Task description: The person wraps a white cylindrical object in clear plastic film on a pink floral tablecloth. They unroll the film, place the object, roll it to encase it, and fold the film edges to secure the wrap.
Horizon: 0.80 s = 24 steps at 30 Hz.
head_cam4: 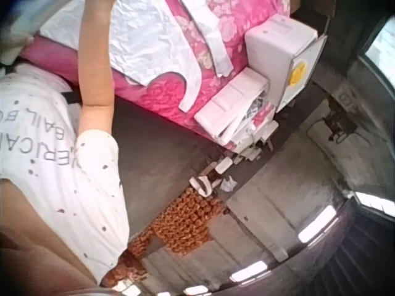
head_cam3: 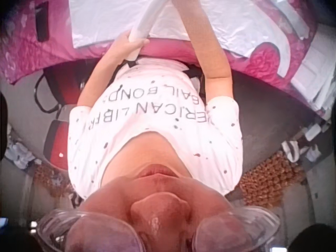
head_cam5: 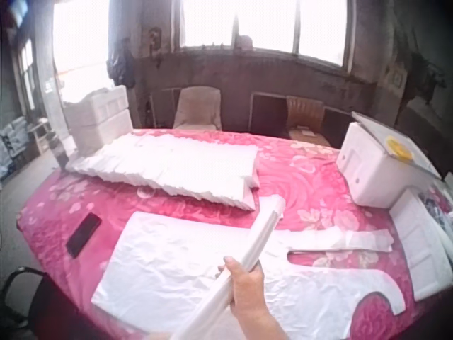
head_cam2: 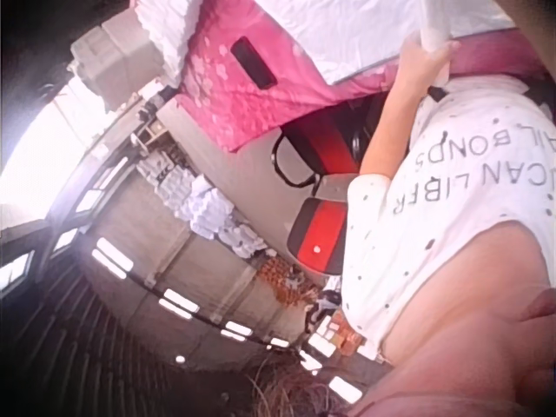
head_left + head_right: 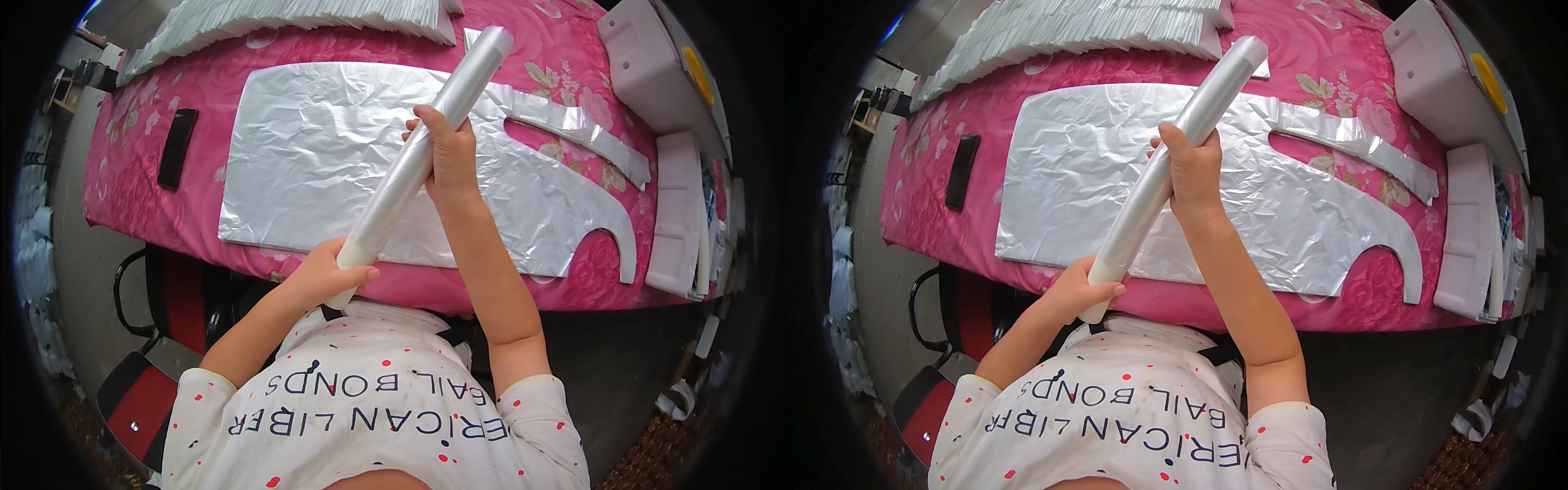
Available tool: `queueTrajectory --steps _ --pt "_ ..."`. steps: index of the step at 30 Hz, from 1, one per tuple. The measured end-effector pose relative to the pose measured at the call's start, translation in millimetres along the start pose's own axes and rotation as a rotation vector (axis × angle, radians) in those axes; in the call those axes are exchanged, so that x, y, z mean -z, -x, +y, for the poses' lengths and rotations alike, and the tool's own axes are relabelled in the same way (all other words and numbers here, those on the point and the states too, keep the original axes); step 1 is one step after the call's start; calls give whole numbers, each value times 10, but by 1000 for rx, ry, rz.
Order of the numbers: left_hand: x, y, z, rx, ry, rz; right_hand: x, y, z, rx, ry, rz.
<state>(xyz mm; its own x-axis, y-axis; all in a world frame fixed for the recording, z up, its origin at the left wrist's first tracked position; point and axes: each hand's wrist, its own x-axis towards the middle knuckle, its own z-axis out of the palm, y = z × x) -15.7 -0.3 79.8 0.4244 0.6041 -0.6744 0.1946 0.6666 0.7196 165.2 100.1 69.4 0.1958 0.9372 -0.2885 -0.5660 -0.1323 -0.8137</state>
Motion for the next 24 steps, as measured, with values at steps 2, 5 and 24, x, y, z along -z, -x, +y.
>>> queueTrajectory --steps 2,5,24 --pt "11 30 24 13 23 -18 -12 22 -12 -15 4 -30" --pt "19 35 12 -1 28 -29 26 14 23 -28 -10 -53" --pt "93 17 16 5 157 -223 72 -10 -57 25 -115 -83"
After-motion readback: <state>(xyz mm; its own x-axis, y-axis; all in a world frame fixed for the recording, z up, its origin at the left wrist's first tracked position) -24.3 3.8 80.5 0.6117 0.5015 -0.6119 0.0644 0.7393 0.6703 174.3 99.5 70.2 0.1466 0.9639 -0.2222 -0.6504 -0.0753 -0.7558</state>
